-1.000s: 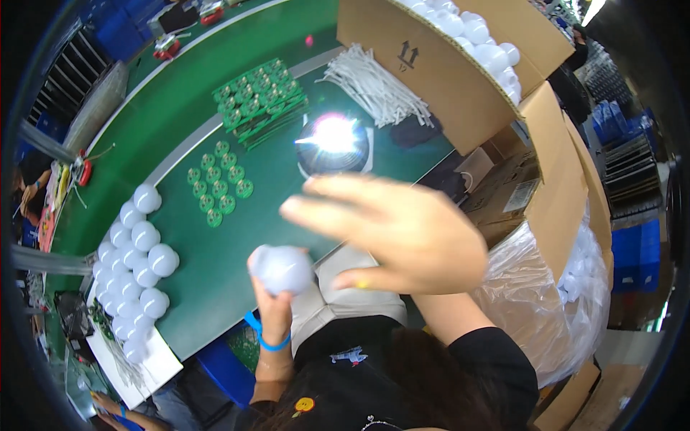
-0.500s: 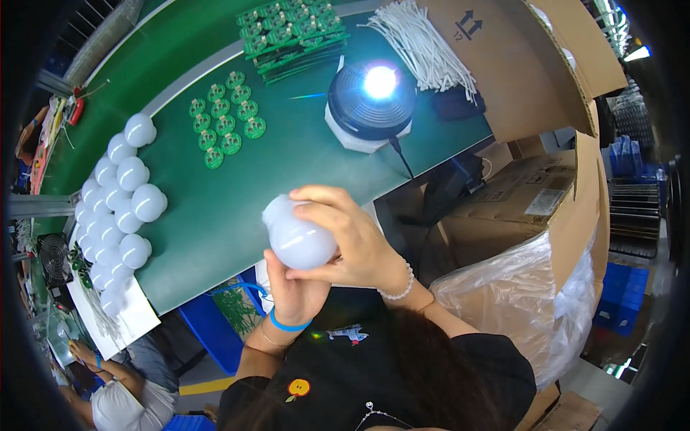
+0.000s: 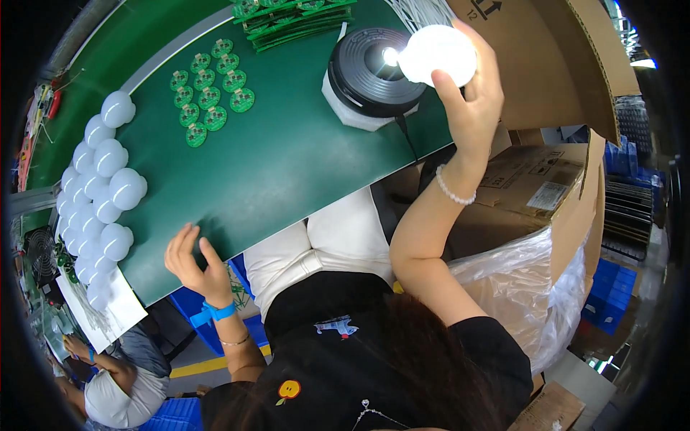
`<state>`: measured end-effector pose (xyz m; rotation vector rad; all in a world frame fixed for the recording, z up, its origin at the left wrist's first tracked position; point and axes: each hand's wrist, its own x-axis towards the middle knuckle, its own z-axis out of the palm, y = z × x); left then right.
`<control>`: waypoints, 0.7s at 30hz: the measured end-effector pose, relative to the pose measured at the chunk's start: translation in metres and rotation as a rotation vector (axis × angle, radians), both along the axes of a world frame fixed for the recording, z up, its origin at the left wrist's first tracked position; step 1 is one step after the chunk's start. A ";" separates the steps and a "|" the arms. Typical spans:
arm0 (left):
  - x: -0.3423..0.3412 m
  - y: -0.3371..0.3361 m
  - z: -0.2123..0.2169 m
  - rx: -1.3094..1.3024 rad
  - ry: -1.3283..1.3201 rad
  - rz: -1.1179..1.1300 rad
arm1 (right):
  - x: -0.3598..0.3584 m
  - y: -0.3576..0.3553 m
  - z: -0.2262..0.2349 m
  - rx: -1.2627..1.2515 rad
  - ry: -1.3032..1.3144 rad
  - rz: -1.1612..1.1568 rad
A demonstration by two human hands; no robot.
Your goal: Testing LED light bulbs by placing them on a testing fixture.
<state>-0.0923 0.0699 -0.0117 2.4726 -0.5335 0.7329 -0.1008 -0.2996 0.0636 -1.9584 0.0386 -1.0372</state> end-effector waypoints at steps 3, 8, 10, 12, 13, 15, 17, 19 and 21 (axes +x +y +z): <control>0.000 0.004 -0.013 0.081 -0.034 -0.021 | 0.005 -0.006 -0.010 -0.130 0.096 0.058; 0.003 -0.002 -0.020 0.138 -0.176 0.030 | 0.025 0.004 -0.006 0.143 -0.005 0.195; 0.001 -0.002 -0.020 0.132 -0.161 0.020 | 0.040 0.005 0.000 -0.091 0.085 0.155; 0.001 -0.002 -0.019 0.131 -0.154 0.012 | 0.056 0.000 -0.005 -0.135 -0.223 0.370; 0.001 -0.002 -0.018 0.144 -0.159 0.009 | 0.050 -0.002 -0.004 -0.109 -0.397 0.475; 0.002 -0.002 -0.018 0.155 -0.166 -0.001 | 0.037 -0.001 0.003 -0.098 -0.208 0.327; 0.001 -0.002 -0.018 0.157 -0.130 -0.002 | 0.024 0.002 0.011 -0.090 0.147 0.059; 0.000 -0.002 -0.017 0.167 -0.146 -0.013 | 0.024 0.002 0.013 -0.062 0.212 -0.042; 0.000 -0.002 -0.018 0.172 -0.150 -0.016 | 0.032 -0.005 0.006 -0.117 -0.185 0.189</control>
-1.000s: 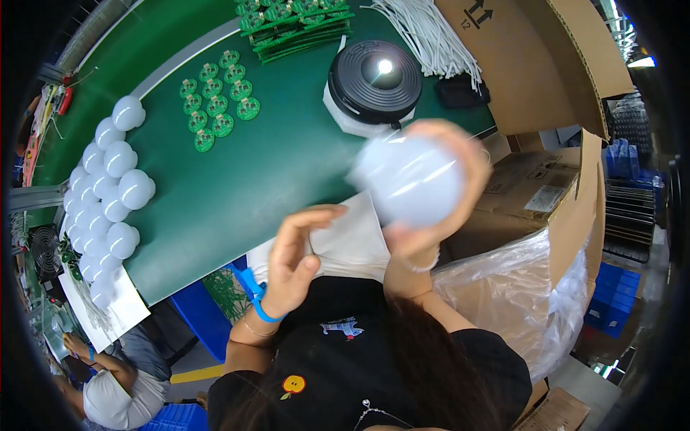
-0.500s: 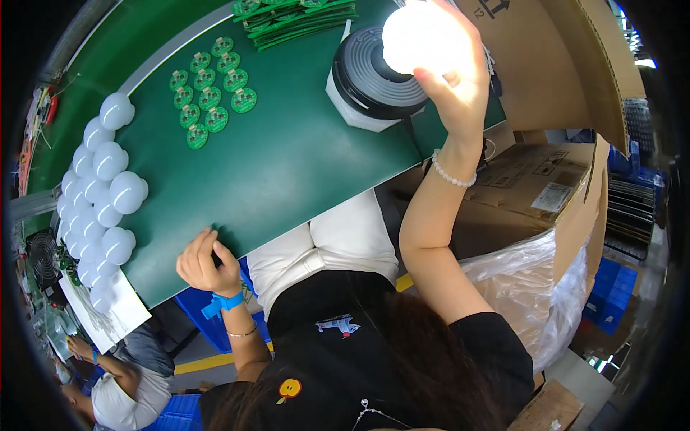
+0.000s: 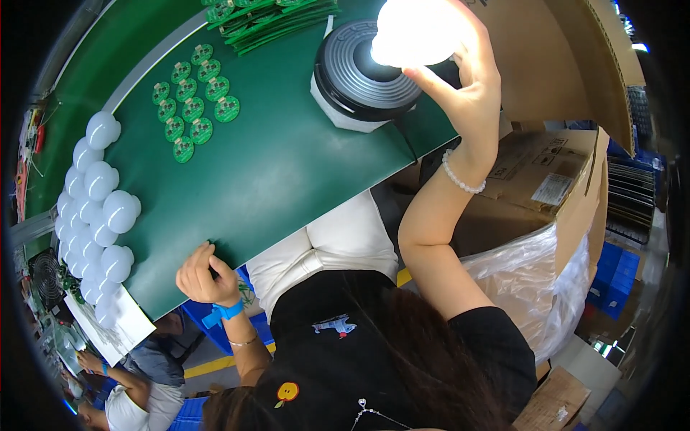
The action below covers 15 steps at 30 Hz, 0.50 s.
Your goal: Testing LED light bulbs by placing them on a testing fixture.
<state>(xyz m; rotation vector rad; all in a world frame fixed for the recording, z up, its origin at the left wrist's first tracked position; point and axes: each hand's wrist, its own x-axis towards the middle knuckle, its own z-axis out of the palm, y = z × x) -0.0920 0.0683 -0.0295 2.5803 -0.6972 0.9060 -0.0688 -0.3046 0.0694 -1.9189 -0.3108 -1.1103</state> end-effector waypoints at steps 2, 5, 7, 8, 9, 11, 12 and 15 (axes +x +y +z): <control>0.000 0.000 0.000 0.000 0.016 0.009 | -0.001 0.002 0.004 -0.053 -0.409 0.282; 0.000 0.001 -0.001 0.001 0.015 0.006 | -0.024 0.016 0.021 0.009 0.447 -0.253; 0.000 0.001 -0.001 0.005 0.000 -0.002 | -0.028 0.016 0.013 -0.048 0.432 -0.256; 0.000 0.001 -0.001 -0.001 0.010 0.004 | -0.028 0.014 0.006 -0.072 0.397 -0.242; 0.000 0.001 -0.001 0.004 -0.002 -0.002 | -0.027 0.013 -0.001 -0.089 0.373 -0.230; 0.001 0.001 -0.002 -0.011 -0.004 0.014 | -0.022 0.008 -0.014 -0.104 0.360 -0.225; 0.001 0.001 -0.002 -0.006 -0.021 0.007 | -0.019 0.006 -0.018 -0.105 0.355 -0.224; 0.002 0.000 -0.001 -0.010 -0.029 0.006 | -0.012 0.004 -0.020 -0.115 0.348 -0.224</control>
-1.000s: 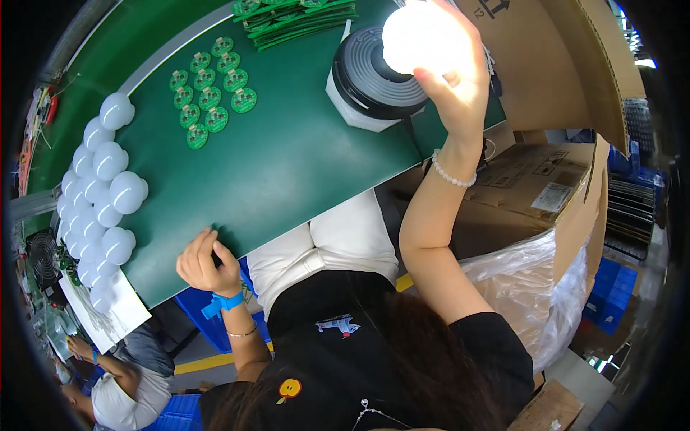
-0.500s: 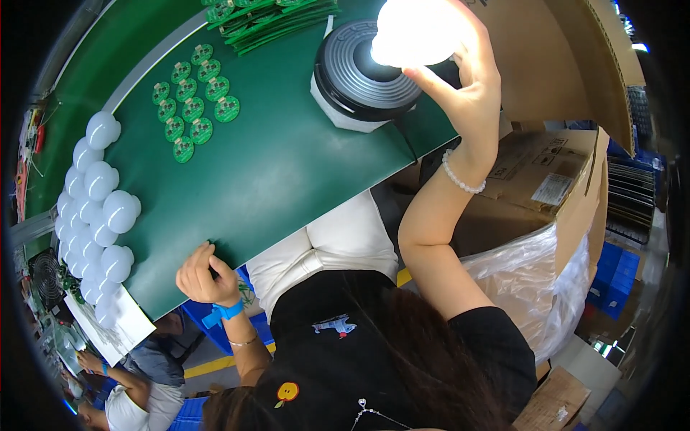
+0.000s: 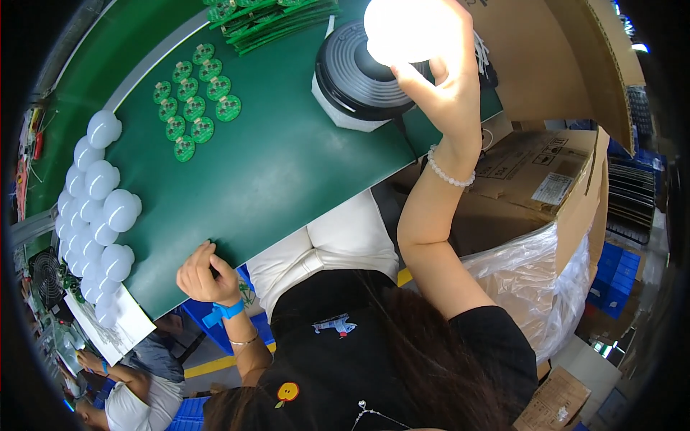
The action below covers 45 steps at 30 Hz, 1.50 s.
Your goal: Testing LED light bulbs by placing them on a testing fixture.
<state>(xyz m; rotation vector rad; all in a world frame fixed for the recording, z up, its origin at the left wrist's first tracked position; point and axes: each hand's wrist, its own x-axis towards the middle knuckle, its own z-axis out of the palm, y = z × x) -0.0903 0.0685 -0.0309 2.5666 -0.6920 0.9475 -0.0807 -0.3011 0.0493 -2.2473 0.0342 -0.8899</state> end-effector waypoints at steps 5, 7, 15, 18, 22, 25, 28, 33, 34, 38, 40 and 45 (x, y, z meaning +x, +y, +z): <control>0.000 -0.001 0.001 -0.010 -0.005 -0.009 | 0.000 0.006 0.009 -0.020 -0.012 0.003; 0.001 -0.001 0.001 -0.009 -0.010 -0.008 | 0.000 0.004 0.007 -0.027 -0.016 -0.002; -0.001 0.001 0.001 -0.012 -0.005 -0.012 | 0.002 0.009 0.017 -0.136 -0.102 -0.015; -0.001 0.001 0.001 -0.019 0.014 -0.009 | -0.024 0.037 0.048 -0.301 -0.577 -0.162; -0.002 0.003 -0.001 -0.001 0.012 -0.003 | -0.078 0.027 0.109 -0.621 -0.885 -0.581; -0.002 0.003 0.000 -0.018 0.004 -0.019 | -0.084 -0.018 0.146 -0.543 -0.816 -0.788; -0.003 0.002 0.001 -0.038 0.016 -0.033 | -0.119 -0.035 0.189 -0.785 -0.813 -0.857; -0.004 0.002 0.003 -0.042 0.029 -0.027 | -0.192 -0.030 0.236 -1.046 -1.104 -0.607; -0.004 0.002 0.004 -0.029 0.013 -0.035 | -0.201 -0.026 0.241 -1.134 -1.067 -0.562; -0.006 0.003 0.006 -0.034 0.006 -0.072 | -0.247 -0.036 0.253 -1.398 -0.617 -0.743; -0.006 0.002 0.006 -0.048 0.030 -0.057 | -0.290 -0.070 0.245 -1.455 -0.140 -1.092; -0.007 0.000 0.009 -0.023 -0.036 -0.082 | -0.468 -0.205 0.173 -0.647 0.800 -1.549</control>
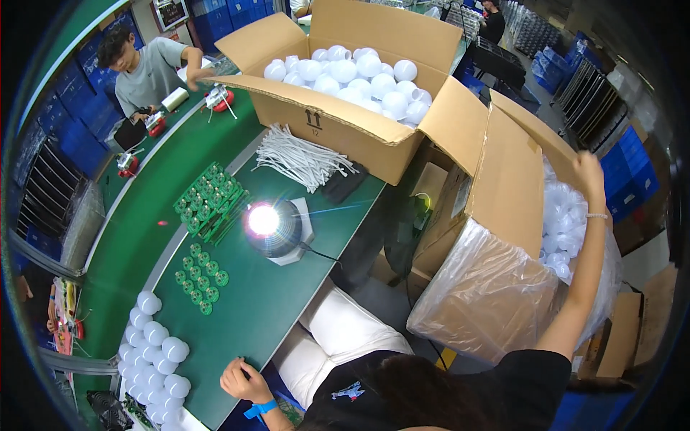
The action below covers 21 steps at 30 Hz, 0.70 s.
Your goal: Testing LED light bulbs by placing them on a testing fixture.
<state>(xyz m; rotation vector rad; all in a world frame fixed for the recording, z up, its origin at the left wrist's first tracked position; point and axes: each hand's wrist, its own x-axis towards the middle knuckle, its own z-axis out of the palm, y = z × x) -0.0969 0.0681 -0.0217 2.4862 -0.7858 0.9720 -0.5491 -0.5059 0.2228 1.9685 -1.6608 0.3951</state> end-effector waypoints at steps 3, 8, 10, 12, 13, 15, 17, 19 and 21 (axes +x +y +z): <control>-0.002 -0.001 0.001 -0.005 0.051 0.048 | -0.074 -0.002 -0.070 1.072 -0.177 -0.606; -0.002 -0.005 0.000 -0.020 0.013 0.090 | -0.094 0.145 -0.112 0.618 -1.014 -0.101; -0.003 -0.006 0.000 -0.010 0.000 0.105 | -0.074 0.164 -0.099 0.641 -1.105 -0.124; -0.003 -0.008 0.000 -0.001 -0.015 0.105 | -0.055 0.171 -0.087 0.735 -1.199 -0.244; -0.002 -0.008 0.000 -0.016 0.002 0.103 | -0.048 0.169 -0.082 0.791 -1.256 -0.332; -0.001 -0.009 -0.001 -0.002 -0.015 0.119 | -0.038 0.163 -0.077 0.908 -1.358 -0.546; 0.000 -0.008 -0.003 0.004 0.014 0.139 | -0.034 0.160 -0.077 0.985 -1.320 -0.495; 0.000 -0.008 -0.005 -0.009 0.028 0.145 | -0.032 0.161 -0.080 1.065 -1.285 -0.468; 0.001 -0.007 -0.007 -0.004 0.007 0.135 | -0.030 0.164 -0.082 1.034 -1.378 -0.589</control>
